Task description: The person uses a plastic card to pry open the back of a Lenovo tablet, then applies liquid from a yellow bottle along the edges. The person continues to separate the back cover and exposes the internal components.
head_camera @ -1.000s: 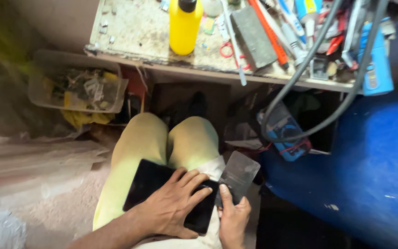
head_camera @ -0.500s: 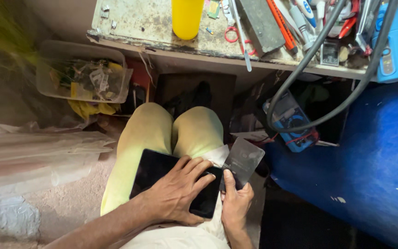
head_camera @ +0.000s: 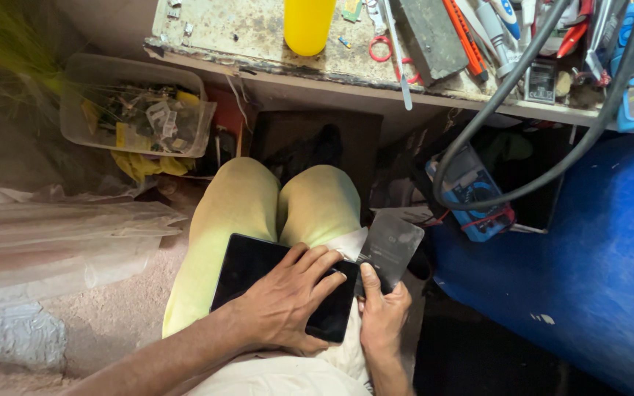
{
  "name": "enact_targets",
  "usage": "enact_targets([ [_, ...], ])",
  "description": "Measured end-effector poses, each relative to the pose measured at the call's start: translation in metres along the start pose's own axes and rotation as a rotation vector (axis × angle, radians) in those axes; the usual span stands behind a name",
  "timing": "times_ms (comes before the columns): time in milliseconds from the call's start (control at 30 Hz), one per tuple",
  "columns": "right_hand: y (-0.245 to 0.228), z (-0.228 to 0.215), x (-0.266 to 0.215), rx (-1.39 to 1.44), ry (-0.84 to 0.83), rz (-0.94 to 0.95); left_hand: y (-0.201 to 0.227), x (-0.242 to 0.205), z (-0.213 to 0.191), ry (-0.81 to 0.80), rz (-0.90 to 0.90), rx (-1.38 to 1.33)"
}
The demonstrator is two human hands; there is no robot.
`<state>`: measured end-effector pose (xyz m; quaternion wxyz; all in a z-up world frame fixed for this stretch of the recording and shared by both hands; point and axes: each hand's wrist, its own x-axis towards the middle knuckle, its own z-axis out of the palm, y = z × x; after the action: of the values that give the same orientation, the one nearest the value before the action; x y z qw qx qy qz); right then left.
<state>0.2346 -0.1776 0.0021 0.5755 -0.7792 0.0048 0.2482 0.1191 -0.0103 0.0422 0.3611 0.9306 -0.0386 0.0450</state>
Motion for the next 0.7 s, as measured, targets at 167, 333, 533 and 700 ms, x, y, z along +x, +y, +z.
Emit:
enact_targets([
  [167,-0.012,-0.011,0.01,0.076,-0.127,0.062,0.001,0.0,0.0,-0.016,0.009,0.008],
  [333,-0.019,-0.019,0.018,-0.043,-0.207,0.02,0.001,0.0,0.0,0.001,0.021,0.0],
  [533,-0.019,-0.029,0.026,-0.044,-0.289,0.038,0.0,0.001,-0.004,-0.034,0.052,-0.004],
  [700,-0.033,-0.033,0.028,-0.146,-0.089,-0.026,-0.003,-0.002,-0.004,-0.103,0.059,0.025],
])
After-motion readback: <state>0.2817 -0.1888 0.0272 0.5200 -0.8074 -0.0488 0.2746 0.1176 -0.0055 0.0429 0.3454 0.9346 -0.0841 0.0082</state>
